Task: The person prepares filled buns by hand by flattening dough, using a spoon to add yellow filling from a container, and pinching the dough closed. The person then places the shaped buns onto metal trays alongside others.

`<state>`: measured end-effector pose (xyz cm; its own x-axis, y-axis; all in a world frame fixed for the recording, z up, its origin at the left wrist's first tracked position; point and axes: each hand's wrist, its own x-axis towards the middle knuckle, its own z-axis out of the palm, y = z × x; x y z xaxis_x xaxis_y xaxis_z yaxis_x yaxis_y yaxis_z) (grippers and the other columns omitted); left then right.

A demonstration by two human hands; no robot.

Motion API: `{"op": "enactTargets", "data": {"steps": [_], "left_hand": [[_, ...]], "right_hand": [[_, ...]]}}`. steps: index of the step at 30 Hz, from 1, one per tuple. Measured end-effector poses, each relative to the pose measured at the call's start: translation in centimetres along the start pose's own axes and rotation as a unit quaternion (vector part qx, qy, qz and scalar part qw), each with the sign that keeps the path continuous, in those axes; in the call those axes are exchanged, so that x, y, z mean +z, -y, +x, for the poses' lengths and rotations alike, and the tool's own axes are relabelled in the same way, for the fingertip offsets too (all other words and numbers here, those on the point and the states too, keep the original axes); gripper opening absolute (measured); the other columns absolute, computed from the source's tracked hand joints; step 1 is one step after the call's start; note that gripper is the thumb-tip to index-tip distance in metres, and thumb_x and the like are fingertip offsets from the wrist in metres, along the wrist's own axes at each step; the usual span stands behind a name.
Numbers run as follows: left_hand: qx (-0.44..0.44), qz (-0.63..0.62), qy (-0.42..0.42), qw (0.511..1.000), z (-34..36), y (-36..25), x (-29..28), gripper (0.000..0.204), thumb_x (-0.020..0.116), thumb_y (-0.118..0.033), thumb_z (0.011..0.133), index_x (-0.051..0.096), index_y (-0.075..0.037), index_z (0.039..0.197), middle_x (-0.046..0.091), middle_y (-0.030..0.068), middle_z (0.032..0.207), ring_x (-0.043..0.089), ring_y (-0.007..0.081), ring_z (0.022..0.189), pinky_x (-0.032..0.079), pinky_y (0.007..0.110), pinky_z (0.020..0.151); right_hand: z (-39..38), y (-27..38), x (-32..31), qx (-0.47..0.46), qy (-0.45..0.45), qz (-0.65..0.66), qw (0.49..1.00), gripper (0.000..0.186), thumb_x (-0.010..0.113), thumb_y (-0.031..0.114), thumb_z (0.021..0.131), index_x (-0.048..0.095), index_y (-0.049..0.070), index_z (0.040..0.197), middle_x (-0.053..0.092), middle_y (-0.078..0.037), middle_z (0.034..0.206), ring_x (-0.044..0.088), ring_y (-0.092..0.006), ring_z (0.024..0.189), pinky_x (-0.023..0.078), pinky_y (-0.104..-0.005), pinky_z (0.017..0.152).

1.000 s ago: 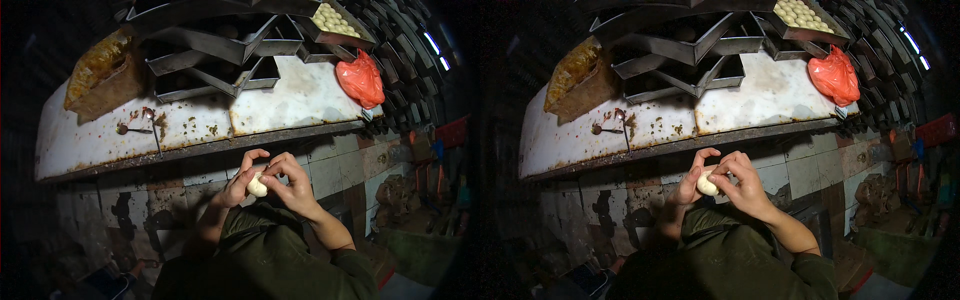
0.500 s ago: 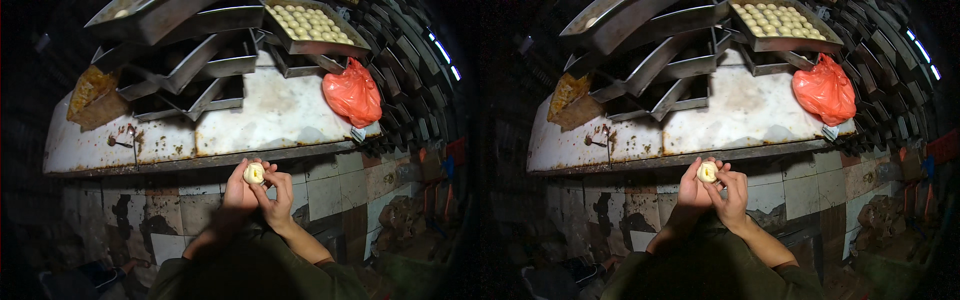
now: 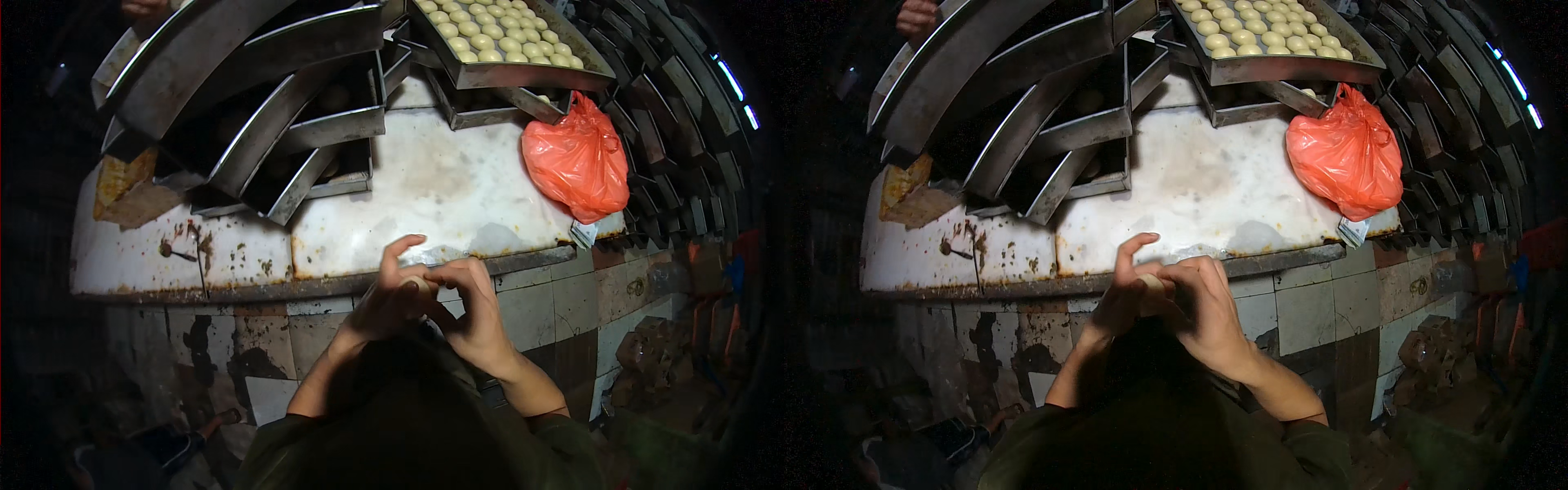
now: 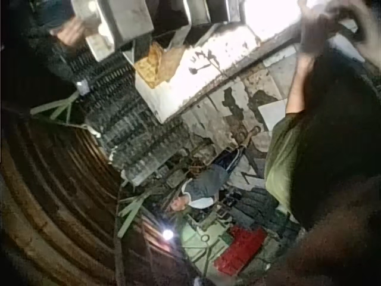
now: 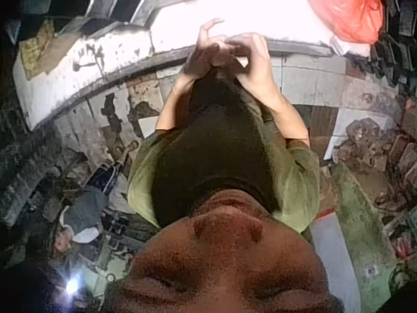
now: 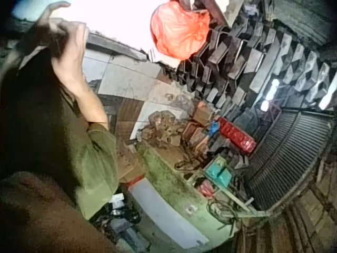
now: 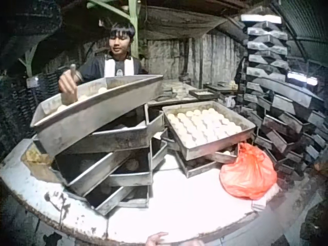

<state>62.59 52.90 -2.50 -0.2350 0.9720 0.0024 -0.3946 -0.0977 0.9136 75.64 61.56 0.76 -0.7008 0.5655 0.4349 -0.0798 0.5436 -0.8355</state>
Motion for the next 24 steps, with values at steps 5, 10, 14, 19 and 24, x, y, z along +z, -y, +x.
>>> {"op": "enactTargets", "data": {"steps": [5,10,14,19,24], "left_hand": [[-0.039,-0.131,0.166,0.977,2.8,-1.8,-5.1,0.049,0.048,-0.018,0.092,0.021,0.001,0.128,0.053,0.0112,0.102,0.053,0.0152,0.089,0.044,0.031,0.083],[0.051,-0.004,0.085,0.995,5.0,-2.0,-7.1,0.043,0.059,-0.024,0.088,0.036,-0.001,0.116,0.051,0.0136,0.111,0.054,0.0161,0.091,0.048,0.030,0.079],[0.032,-0.236,-0.046,0.970,5.2,-0.8,-7.3,0.039,0.057,-0.029,0.089,0.045,0.001,0.112,0.051,0.0169,0.115,0.053,0.0221,0.105,0.045,0.037,0.089],[0.076,-0.141,-0.001,0.987,4.9,-0.5,-8.1,0.038,0.052,-0.019,0.089,0.047,0.001,0.121,0.046,0.0182,0.127,0.047,0.0267,0.115,0.039,0.038,0.096],[0.018,-0.043,-0.130,0.990,5.2,-1.5,-7.7,0.033,0.051,-0.012,0.089,0.047,-0.002,0.120,0.052,0.0109,0.113,0.054,0.0180,0.097,0.045,0.028,0.080]], "right_hand": [[3.8,-0.3,1.8,0.083,0.032,-0.017,0.996,0.026,0.065,-0.007,0.068,0.060,0.003,0.092,0.051,-0.008,0.085,0.050,-0.0211,0.078,0.041,-0.0288,0.069],[6.4,-0.4,5.6,0.077,-0.094,-0.083,0.989,0.028,0.065,-0.006,0.067,0.062,0.004,0.093,0.052,-0.009,0.084,0.049,-0.0244,0.082,0.041,-0.0313,0.071],[7.4,-0.5,7.9,0.011,-0.108,-0.224,0.968,0.019,0.067,0.000,0.069,0.063,0.003,0.088,0.054,-0.008,0.085,0.048,-0.0256,0.084,0.040,-0.0333,0.072],[8.7,-1.1,6.8,0.130,-0.093,-0.125,0.979,0.014,0.066,0.004,0.074,0.059,0.000,0.086,0.055,-0.010,0.081,0.051,-0.0246,0.076,0.043,-0.0321,0.069],[8.5,-1.2,5.6,0.184,0.014,-0.019,0.983,0.015,0.064,0.005,0.079,0.059,0.000,0.093,0.053,-0.013,0.078,0.056,-0.0252,0.072,0.045,-0.0315,0.065]]}}
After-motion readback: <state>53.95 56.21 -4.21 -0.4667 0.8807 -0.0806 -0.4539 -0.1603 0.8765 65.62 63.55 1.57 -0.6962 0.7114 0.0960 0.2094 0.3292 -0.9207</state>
